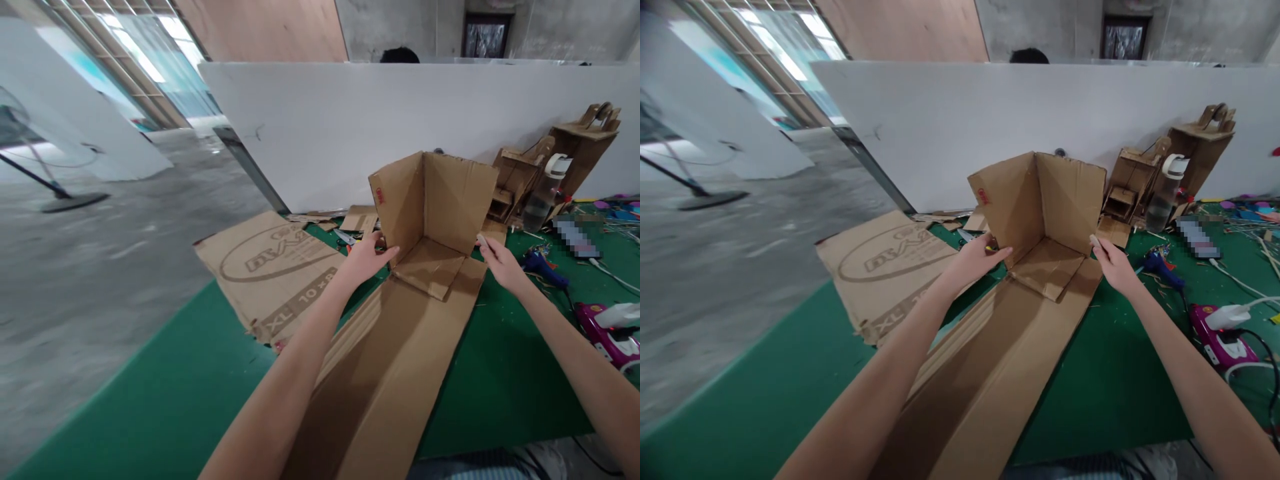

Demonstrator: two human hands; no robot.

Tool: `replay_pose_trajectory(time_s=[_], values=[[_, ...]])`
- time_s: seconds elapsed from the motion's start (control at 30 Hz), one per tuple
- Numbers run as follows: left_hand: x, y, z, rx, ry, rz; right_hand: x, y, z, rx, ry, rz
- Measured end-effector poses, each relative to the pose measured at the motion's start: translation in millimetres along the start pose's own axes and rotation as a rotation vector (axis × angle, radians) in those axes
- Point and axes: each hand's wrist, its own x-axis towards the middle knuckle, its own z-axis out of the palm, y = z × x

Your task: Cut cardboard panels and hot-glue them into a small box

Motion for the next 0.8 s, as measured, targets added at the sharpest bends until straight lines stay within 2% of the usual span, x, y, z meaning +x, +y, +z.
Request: replay_pose_trajectory(time_s=[0.13,0.23,0.33,0.4,0.43,0.5,0.57,0.67,0.73,0.8], values=[[0.8,-0.4,5.8,0.044,0.045,0.029,1.4,5.2,5.7,0.021,0.061,-0.055],[2.9,-5.9,10.8,0.09,0.061,0.059,2.1,13.3,9.1,-0.126,0.087,-0.096],[4.9,-11.4,14.5,0.14,0.069,0.093,-0.8,13.0,11.0,-0.296,0.275,-0.201],[6.0,-13.8,16.4,0.186,0.068,0.113,-4.5,2.4,13.6,-0.226,0.34,-0.25],[6.6,-14.5,17.2,0.215,0.065,0.116,-6.6,-6.2,16.2,-0.132,0.309,-0.252],[7.7,-14.9,18.1,0.266,0.062,0.115,-10.1,-28.2,25.0,0.112,0.15,-0.202],[8.4,-14.1,18.1,0.296,0.056,0.104,-11.2,-52.3,38.6,0.248,0.006,-0.216],[8.0,-11.0,16.1,0.306,0.044,0.104,-5.7,-81.3,64.9,0.193,-0.226,-0.337],[6.9,-8.6,14.2,0.313,0.032,0.112,1.6,-91.4,82.8,0.133,-0.269,-0.397],[5.5,-6.4,12.5,0.318,0.024,0.118,8.1,-94.0,98.0,0.071,-0.252,-0.414]])
